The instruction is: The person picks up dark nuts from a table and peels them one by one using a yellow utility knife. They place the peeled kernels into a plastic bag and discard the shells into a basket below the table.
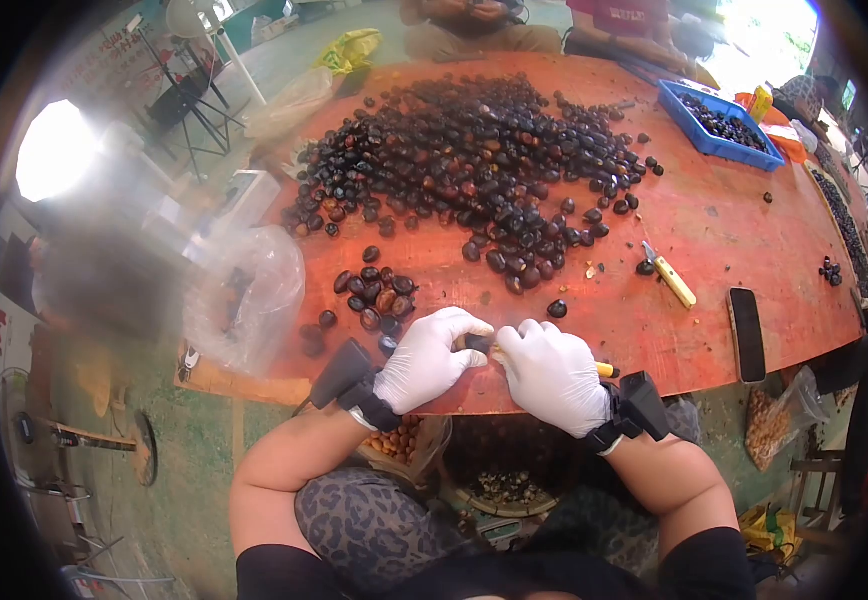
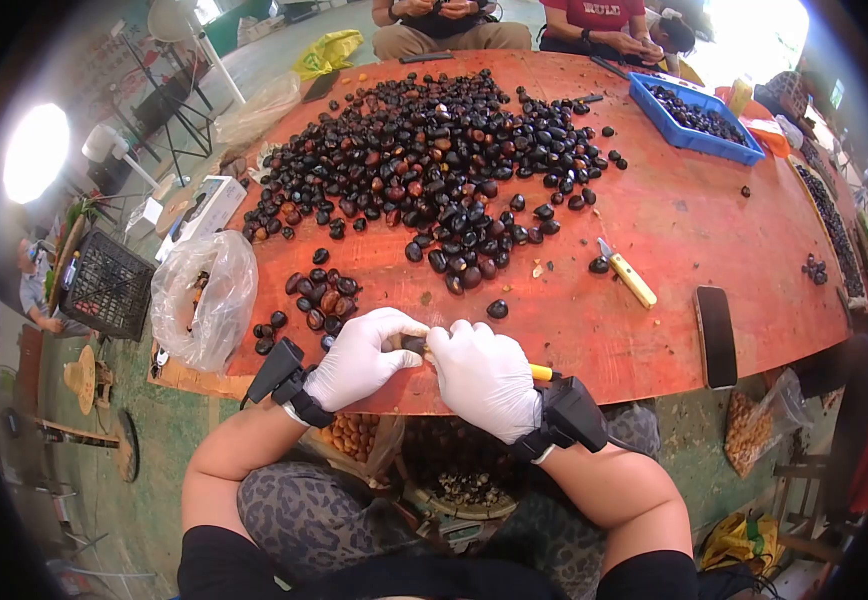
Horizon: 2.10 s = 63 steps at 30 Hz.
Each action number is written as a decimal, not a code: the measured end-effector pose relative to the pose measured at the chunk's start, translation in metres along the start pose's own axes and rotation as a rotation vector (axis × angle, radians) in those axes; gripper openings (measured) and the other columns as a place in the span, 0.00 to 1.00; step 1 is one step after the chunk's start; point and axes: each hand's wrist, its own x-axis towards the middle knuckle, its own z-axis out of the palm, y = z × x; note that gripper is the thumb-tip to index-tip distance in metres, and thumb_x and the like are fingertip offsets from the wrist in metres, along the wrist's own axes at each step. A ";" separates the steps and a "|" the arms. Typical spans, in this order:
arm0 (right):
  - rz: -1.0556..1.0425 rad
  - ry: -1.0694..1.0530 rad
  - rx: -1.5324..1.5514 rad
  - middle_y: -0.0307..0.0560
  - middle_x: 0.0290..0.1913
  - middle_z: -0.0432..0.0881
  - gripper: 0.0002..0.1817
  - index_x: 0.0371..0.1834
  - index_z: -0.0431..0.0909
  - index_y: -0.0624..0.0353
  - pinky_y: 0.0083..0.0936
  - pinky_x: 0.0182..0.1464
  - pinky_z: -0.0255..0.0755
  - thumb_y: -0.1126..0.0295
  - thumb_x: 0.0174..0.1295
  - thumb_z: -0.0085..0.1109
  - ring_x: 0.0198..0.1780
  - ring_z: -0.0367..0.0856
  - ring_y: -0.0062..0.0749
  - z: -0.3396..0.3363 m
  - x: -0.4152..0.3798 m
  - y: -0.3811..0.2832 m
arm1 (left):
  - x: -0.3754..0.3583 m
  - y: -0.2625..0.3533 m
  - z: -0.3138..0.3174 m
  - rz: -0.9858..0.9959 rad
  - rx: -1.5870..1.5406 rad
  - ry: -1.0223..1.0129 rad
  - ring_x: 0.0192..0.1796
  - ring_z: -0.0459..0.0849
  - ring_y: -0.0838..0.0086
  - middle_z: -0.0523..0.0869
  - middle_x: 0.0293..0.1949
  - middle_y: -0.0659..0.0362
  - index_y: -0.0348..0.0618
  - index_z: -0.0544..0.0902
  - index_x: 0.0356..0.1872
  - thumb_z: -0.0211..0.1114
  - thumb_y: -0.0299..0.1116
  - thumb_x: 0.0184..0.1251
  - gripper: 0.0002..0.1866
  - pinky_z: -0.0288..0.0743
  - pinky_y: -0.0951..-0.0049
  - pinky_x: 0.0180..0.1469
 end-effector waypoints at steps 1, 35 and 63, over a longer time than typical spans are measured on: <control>-0.002 -0.003 -0.008 0.45 0.32 0.78 0.07 0.38 0.75 0.54 0.36 0.30 0.77 0.66 0.62 0.60 0.34 0.83 0.39 0.001 0.001 -0.001 | 0.001 0.001 0.000 0.006 0.024 0.003 0.42 0.85 0.76 0.84 0.40 0.60 0.36 0.86 0.47 0.72 0.18 0.58 0.14 0.79 0.73 0.47; 0.321 -0.020 0.042 0.53 0.39 0.82 0.16 0.45 0.75 0.54 0.43 0.39 0.80 0.64 0.58 0.70 0.41 0.86 0.52 -0.025 0.004 0.052 | -0.005 0.020 -0.030 0.177 0.815 0.228 0.51 0.79 0.51 0.78 0.46 0.48 0.38 0.81 0.45 0.71 0.31 0.55 0.16 0.77 0.56 0.54; -0.063 -0.044 0.036 0.46 0.33 0.79 0.09 0.39 0.76 0.54 0.37 0.32 0.78 0.62 0.65 0.61 0.36 0.84 0.40 -0.010 0.000 0.004 | -0.003 0.001 0.003 0.034 0.092 -0.008 0.46 0.87 0.55 0.84 0.42 0.48 0.35 0.84 0.45 0.73 0.26 0.59 0.13 0.79 0.62 0.50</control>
